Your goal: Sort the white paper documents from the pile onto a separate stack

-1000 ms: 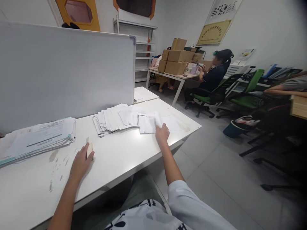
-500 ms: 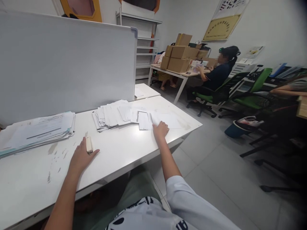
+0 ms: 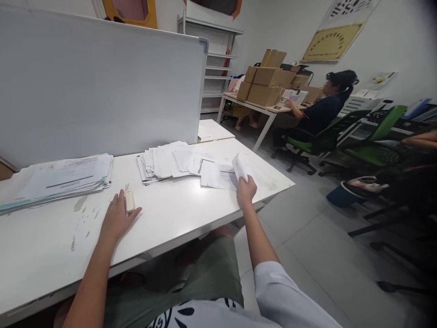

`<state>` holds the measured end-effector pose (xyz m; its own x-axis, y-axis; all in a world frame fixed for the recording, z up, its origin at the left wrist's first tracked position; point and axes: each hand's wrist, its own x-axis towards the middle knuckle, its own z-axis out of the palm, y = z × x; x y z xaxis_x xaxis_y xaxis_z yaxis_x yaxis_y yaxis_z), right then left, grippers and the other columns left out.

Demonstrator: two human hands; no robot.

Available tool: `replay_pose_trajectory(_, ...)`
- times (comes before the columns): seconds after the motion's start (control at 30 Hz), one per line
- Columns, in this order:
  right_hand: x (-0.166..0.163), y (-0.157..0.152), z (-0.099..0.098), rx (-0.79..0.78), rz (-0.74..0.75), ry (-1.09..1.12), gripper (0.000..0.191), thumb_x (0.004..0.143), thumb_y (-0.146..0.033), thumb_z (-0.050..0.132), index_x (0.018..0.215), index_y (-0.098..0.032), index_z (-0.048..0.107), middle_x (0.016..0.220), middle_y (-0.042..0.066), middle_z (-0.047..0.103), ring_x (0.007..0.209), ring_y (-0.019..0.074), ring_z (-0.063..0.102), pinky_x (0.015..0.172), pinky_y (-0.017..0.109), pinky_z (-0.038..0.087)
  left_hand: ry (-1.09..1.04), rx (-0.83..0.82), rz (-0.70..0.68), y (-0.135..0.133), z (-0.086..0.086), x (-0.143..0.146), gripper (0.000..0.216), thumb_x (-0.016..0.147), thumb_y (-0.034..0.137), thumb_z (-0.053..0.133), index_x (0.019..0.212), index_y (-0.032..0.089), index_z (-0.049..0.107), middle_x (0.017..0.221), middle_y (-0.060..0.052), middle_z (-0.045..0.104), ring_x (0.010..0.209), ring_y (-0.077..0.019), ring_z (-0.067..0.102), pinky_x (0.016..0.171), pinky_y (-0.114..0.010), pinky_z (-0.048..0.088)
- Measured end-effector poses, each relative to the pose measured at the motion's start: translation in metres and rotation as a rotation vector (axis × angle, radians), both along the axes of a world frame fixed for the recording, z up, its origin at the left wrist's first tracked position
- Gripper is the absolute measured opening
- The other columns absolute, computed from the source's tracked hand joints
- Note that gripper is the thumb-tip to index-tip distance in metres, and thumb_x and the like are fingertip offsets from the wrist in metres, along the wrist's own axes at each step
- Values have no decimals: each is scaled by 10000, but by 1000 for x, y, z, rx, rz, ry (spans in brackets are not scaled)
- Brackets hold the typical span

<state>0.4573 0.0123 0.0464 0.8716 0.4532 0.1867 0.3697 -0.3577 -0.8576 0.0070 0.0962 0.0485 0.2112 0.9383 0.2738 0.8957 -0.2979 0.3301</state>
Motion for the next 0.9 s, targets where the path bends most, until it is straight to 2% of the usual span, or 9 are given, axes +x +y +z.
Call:
replay_pose_trajectory(0.07, -21, -6, 6, 120, 21, 38, 434, 861, -345, 417, 1183, -109, 586, 1107, 133, 665, 1021, 254, 598, 866, 348, 460, -35, 109, -49, -7, 1, -1, 859, 832, 557, 483, 1497, 91, 201, 1542, -168, 287, 1456, -331, 130, 1174, -479, 162)
replay_pose_trajectory(0.13, -53, -14, 8, 325, 134, 195, 440, 866, -407, 439, 1183, -139, 586, 1069, 98, 685, 981, 228, 629, 829, 337, 498, -95, 174, -153, -21, 2, 4, 746, 841, 524, 483, 1456, 135, 315, 1504, -133, 375, 1457, -310, 142, 1186, -481, 124)
replay_pose_trajectory(0.2, -89, -24, 8, 691, 370, 620, 402, 825, -423, 557, 1161, -209, 612, 1064, 59, 701, 993, 215, 642, 866, 350, 508, -220, 149, -238, -42, 3, 19, 646, 846, 524, 490, 1389, 181, 426, 1452, -107, 457, 1443, -294, 209, 1185, -476, 137)
replay_pose_trajectory(0.27, -124, -33, 5, 813, 539, 1010, 324, 787, -371, 629, 1081, -239, 660, 1014, 33, 724, 984, 200, 654, 906, 342, 508, -473, 37, -242, -62, 2, 45, 675, 826, 578, 506, 1377, 193, 446, 1445, -110, 466, 1420, -301, 272, 1168, -472, 203)
replay_pose_trajectory(0.37, -161, -42, -1, 710, 658, 1365, 255, 769, -288, 640, 1011, -230, 694, 950, 30, 742, 973, 197, 668, 916, 332, 519, -1019, -281, -224, -78, -6, 83, 736, 847, 630, 431, 1441, 200, 366, 1395, -126, 521, 1338, -297, 420, 1089, -445, 364)
replay_pose_trajectory(0.47, -178, -46, -6, 610, 711, 1477, 278, 761, -247, 647, 1035, -230, 687, 969, 20, 742, 1006, 205, 664, 921, 344, 528, -1276, -502, -72, -78, -21, 96, 671, 826, 627, 473, 1318, 175, 534, 1199, -128, 663, 1227, -312, 534, 1002, -450, 463)
replay_pose_trajectory(0.6, -174, -51, -5, 488, 741, 1474, 278, 793, -294, 658, 1062, -226, 674, 1059, 19, 724, 1066, 215, 641, 908, 348, 542, -1285, -482, 77, -74, -39, 75, 630, 856, 645, 361, 1260, 220, 591, 1139, -102, 694, 1185, -306, 572, 967, -490, 492)
replay_pose_trajectory(0.8, -162, -53, -3, 471, 848, 1469, 322, 874, -421, 577, 1123, -229, 647, 1245, 61, 642, 1232, 229, 543, 1051, 401, 441, -941, -411, 14, -64, -55, 59, 481, 921, 485, 342, 1333, 327, 534, 1237, -66, 650, 1217, -277, 555, 993, -510, 476)
replay_pose_trajectory(0.9, -159, -49, -4, 441, 863, 1448, 366, 862, -486, 574, 1121, -235, 640, 1259, 78, 631, 1253, 240, 526, 1047, 420, 439, -978, -392, 24, -64, -61, 58, 505, 934, 486, 291, 1355, 318, 513, 1269, -68, 632, 1237, -277, 539, 992, -512, 480)
